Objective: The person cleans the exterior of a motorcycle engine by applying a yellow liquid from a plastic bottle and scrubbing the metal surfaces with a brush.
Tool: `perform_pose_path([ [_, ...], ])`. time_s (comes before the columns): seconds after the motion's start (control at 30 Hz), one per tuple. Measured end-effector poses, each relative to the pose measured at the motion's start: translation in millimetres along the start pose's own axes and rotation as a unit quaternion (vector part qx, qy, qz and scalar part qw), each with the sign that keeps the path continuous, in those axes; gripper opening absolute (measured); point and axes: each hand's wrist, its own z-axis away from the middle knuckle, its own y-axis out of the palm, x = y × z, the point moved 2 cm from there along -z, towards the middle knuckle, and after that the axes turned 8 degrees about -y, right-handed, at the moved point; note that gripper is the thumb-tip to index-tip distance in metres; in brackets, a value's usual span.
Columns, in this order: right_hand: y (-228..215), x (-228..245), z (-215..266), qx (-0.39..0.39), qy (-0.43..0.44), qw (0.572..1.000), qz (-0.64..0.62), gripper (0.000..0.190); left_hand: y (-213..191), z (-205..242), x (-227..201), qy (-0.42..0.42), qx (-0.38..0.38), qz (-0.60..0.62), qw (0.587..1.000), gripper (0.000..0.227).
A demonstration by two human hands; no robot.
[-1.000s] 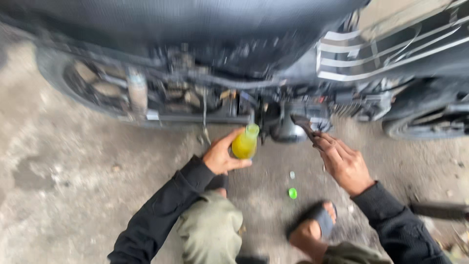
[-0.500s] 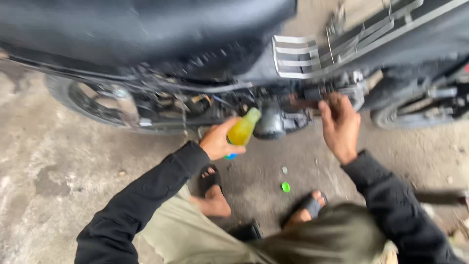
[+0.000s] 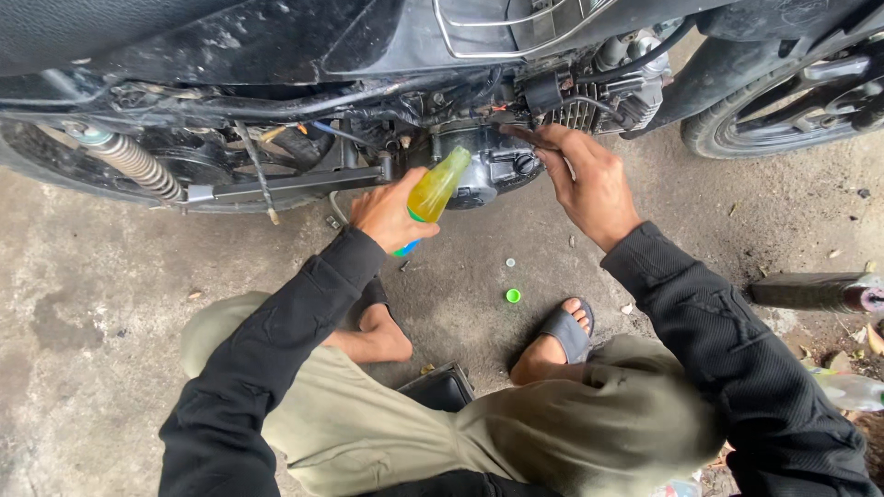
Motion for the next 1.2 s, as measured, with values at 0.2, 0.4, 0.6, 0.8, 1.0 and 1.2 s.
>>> perform_pose_path([
  [0.2,6,11,-15,0.01,-0.013,1.0,-0.005,0.016,-16,-8,-9,-0.02,-0.003,-0.081,0.996,0.083],
  [0.4,6,11,5,-0.012,-0.002,1.0,0.012,0.018,-18,-21,-6,-0.024,-0.009,-0.113,0.993,0.086],
  [0.6,8,12,10,-0.016,-0.001,1.0,0.009,0.019,-29,-20,-14,-0.015,-0.009,-0.134,0.991,0.086],
  [0.8,9,10,9,-0.017,-0.003,1.0,0.01,0.02,-29,-24,-14,-0.013,0.0,-0.144,0.989,0.087],
  [1.0,8,11,6,-0.013,-0.004,1.0,0.003,0.019,-25,-30,-10,-0.016,-0.012,-0.153,0.988,0.091],
  [1.2,10,8,8,-0.017,0.0,1.0,-0.002,0.018,-29,-31,-13,-0.002,-0.001,-0.144,0.99,0.098],
])
